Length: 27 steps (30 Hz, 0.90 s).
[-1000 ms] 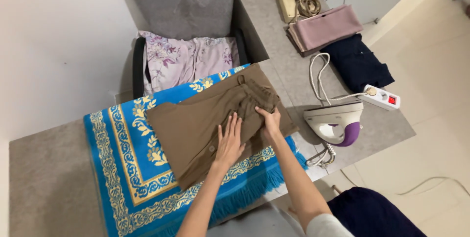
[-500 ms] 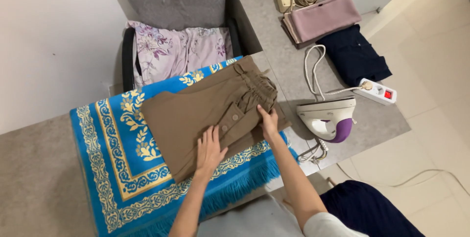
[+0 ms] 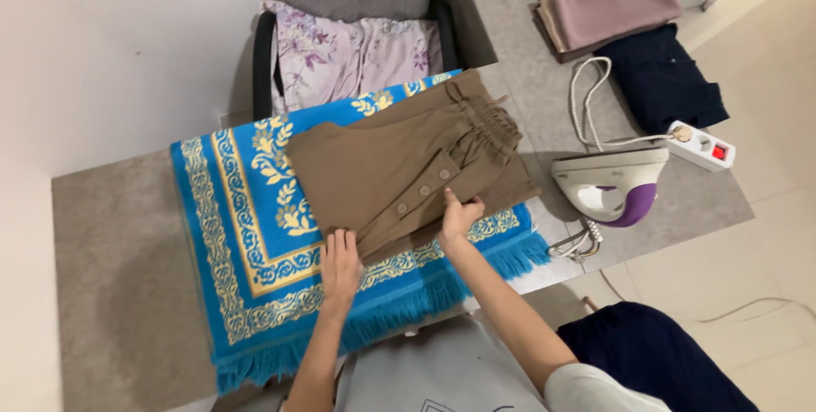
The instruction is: Ironing a pair of pants on a mat and then folding them.
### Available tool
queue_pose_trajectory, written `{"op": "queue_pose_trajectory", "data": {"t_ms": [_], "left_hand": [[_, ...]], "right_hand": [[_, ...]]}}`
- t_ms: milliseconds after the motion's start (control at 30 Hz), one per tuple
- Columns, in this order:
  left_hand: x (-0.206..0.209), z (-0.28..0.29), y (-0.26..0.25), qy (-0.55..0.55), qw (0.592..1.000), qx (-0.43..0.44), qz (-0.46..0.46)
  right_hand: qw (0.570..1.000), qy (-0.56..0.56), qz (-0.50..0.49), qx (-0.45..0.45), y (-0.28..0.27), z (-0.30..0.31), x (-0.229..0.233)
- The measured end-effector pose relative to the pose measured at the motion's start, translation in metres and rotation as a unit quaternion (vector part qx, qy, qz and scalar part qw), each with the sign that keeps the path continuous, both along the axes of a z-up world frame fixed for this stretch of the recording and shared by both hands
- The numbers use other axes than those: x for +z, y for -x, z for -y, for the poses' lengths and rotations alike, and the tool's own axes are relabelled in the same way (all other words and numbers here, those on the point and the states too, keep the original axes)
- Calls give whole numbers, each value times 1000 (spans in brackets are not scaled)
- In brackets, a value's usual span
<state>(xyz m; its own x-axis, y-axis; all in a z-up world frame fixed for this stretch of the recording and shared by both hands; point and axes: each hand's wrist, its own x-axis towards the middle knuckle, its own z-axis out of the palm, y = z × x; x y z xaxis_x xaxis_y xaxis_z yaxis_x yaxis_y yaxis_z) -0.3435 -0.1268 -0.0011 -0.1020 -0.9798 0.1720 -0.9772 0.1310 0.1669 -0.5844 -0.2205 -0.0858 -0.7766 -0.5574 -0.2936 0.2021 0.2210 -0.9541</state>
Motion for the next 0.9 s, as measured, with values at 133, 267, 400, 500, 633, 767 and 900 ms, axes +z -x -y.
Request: {"op": "queue_pose_trajectory", "data": {"t_ms": [133,267,400,500,633,767,900], "left_hand": [[4,-13,-14,58,998,-8,-20],[14,-21,-20,136,987,-35,-82],[3,-38,-28,21,990,-11,-140],[11,-50,-29,1,959,67,-274],[13,-48,-30,29,960,19,-279],[11,-42,-25,30,938,64,-338],[19,-46,-18,60,917,78,-386]], "right_hand": [[999,-13,-34,26,-28,-26,-25],[983,-1,167,78,-69,-68,21],[929,0,302,215,-116,-109,71],[887,-14,353,298,-134,-119,37],[865,-43,372,334,-140,-119,31],[875,-66,251,409,-142,-113,64],[892,4,180,415,-149,-112,75]]}}
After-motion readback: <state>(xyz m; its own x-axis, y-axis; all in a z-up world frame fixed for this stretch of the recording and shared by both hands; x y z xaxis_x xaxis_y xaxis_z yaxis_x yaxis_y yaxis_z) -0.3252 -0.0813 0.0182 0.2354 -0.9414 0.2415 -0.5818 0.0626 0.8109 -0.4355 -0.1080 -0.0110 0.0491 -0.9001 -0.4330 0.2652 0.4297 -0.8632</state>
